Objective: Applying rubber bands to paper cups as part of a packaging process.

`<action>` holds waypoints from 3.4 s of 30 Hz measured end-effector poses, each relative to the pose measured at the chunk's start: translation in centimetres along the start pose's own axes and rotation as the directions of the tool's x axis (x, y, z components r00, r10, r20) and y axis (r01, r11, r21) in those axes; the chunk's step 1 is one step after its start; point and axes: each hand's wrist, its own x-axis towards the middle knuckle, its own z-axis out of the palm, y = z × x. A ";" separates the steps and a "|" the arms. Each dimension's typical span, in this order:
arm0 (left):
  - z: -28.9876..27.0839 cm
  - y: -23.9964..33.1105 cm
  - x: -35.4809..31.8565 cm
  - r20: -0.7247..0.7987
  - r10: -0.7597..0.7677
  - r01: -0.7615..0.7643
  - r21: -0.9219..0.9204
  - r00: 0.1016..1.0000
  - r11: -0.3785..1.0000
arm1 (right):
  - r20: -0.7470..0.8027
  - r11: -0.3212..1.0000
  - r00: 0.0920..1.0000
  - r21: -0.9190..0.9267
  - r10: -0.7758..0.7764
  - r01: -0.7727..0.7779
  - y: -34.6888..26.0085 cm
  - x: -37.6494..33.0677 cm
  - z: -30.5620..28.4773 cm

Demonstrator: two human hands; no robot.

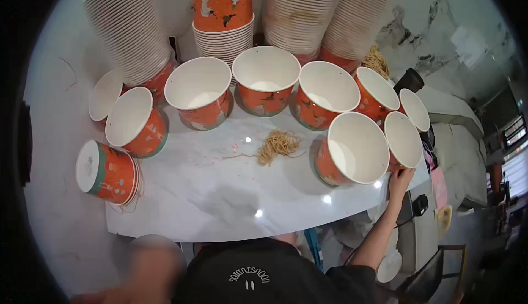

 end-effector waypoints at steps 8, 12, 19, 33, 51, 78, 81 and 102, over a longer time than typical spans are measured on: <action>0.4 4.0 -0.2 0.133 -0.032 -0.071 0.702 0.991 0.709 | -0.876 0.955 0.469 0.226 0.112 0.194 -16.8 -3.3 -8.9; -0.9 9.1 -5.7 -0.060 -0.553 0.138 0.985 0.831 0.099 | -0.657 0.480 0.609 0.400 -0.444 0.781 -35.5 -9.7 -8.4; -12.5 5.1 -9.9 -0.358 -0.741 0.012 0.904 0.568 -0.428 | 0.013 0.448 0.528 0.547 -0.849 0.708 -48.4 -10.6 6.8; -17.5 5.2 -8.3 -0.545 -0.438 0.380 0.829 0.715 -0.411 | 0.405 0.527 0.505 0.841 -0.763 0.122 -52.5 -8.8 4.0; -17.6 10.5 -4.1 -0.334 -0.103 0.224 0.801 0.937 -0.556 | 0.488 0.685 0.557 0.695 -0.672 0.218 -46.4 -7.8 5.0; -8.6 7.2 -1.9 -0.599 -0.642 0.243 0.793 0.479 -0.558 | 0.621 0.287 0.393 0.716 -0.678 -0.637 -52.2 -13.7 -4.1; -8.3 7.3 -2.1 -0.595 -0.673 0.298 0.803 0.439 -0.516 | 0.550 0.417 0.492 0.834 -0.674 -0.361 -51.5 -13.7 -4.0; -7.7 5.6 -3.8 -0.460 -0.665 0.478 0.861 0.588 -0.173 | -0.150 0.194 0.563 0.841 -0.813 0.505 -50.1 -13.0 -5.7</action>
